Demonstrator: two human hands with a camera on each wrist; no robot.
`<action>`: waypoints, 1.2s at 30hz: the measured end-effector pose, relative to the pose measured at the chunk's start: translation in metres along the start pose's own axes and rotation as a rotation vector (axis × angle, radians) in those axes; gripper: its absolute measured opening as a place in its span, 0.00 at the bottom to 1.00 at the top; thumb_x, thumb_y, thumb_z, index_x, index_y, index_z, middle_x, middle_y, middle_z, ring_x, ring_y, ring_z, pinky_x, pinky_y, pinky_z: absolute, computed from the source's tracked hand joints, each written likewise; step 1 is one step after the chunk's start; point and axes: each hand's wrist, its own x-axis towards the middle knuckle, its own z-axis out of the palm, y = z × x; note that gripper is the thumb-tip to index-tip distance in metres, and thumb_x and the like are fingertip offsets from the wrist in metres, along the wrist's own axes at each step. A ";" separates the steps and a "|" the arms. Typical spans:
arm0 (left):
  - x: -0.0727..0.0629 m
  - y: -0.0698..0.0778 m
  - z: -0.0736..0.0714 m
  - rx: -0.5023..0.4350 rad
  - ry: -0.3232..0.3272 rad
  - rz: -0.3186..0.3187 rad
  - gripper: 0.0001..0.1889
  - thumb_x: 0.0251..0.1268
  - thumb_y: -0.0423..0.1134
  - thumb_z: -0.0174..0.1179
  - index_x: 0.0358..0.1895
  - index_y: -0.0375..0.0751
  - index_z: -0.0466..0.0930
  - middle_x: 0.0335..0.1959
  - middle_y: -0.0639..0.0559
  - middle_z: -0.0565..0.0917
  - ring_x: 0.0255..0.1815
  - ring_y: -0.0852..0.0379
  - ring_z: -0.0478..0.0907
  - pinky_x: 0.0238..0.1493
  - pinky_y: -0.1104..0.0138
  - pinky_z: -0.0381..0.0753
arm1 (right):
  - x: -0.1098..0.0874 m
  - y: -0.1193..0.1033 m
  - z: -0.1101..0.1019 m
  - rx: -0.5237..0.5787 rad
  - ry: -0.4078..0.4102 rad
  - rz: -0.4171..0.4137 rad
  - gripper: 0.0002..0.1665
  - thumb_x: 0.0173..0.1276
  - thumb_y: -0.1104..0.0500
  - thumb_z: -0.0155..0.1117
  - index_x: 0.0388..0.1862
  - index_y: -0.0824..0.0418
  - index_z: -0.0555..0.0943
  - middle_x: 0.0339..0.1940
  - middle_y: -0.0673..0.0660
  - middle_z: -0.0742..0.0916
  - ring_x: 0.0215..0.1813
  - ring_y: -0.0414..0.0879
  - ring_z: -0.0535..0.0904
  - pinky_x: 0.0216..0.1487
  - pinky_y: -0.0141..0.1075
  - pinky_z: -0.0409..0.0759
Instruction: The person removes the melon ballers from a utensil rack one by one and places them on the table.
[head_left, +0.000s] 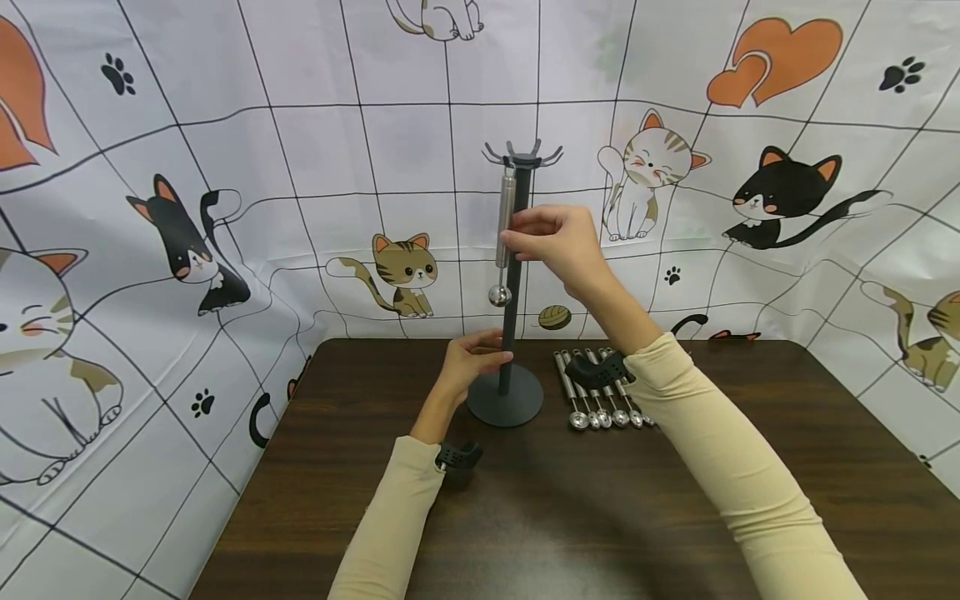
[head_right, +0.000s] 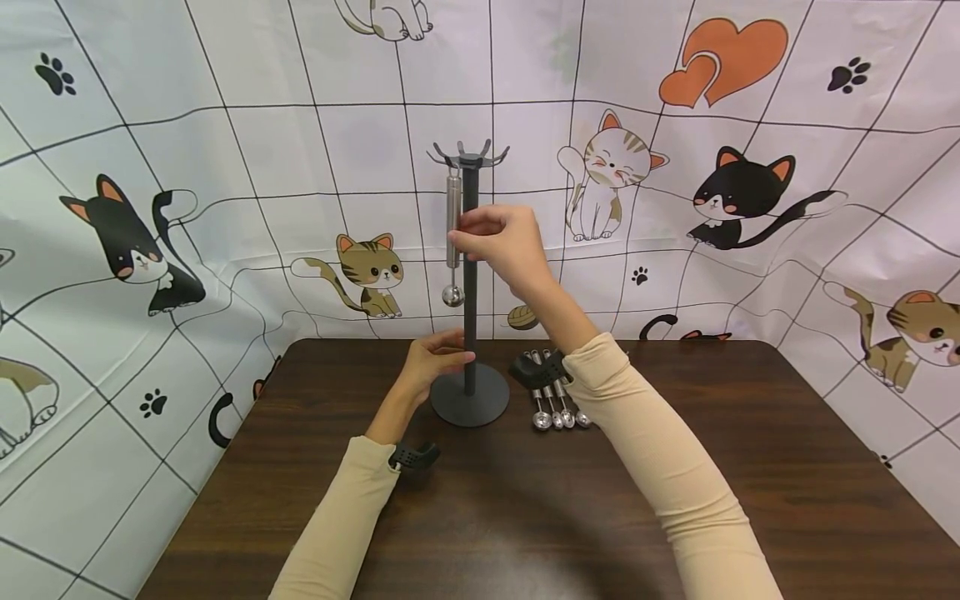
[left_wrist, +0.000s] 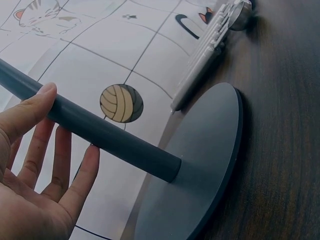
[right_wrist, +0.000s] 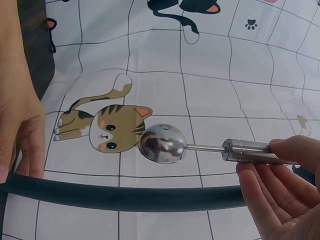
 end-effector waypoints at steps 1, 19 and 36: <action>0.000 0.000 0.000 0.001 0.000 0.000 0.23 0.57 0.28 0.74 0.58 0.38 0.85 0.42 0.54 0.86 0.40 0.61 0.86 0.43 0.67 0.90 | 0.000 -0.001 0.000 0.003 -0.001 0.005 0.15 0.64 0.68 0.73 0.48 0.76 0.84 0.34 0.54 0.92 0.36 0.40 0.88 0.39 0.34 0.90; 0.001 0.001 0.000 0.005 -0.012 -0.002 0.24 0.57 0.27 0.74 0.59 0.38 0.85 0.42 0.53 0.86 0.42 0.60 0.86 0.46 0.64 0.90 | -0.004 -0.014 -0.010 -0.109 -0.108 0.024 0.17 0.64 0.67 0.73 0.50 0.73 0.85 0.35 0.51 0.92 0.36 0.42 0.89 0.42 0.37 0.90; 0.000 -0.001 0.000 0.015 -0.018 -0.006 0.24 0.58 0.28 0.73 0.61 0.38 0.84 0.47 0.50 0.85 0.43 0.60 0.85 0.49 0.63 0.90 | -0.030 0.034 -0.088 -0.290 -0.173 0.224 0.22 0.68 0.62 0.71 0.57 0.75 0.82 0.38 0.48 0.91 0.41 0.38 0.87 0.47 0.36 0.90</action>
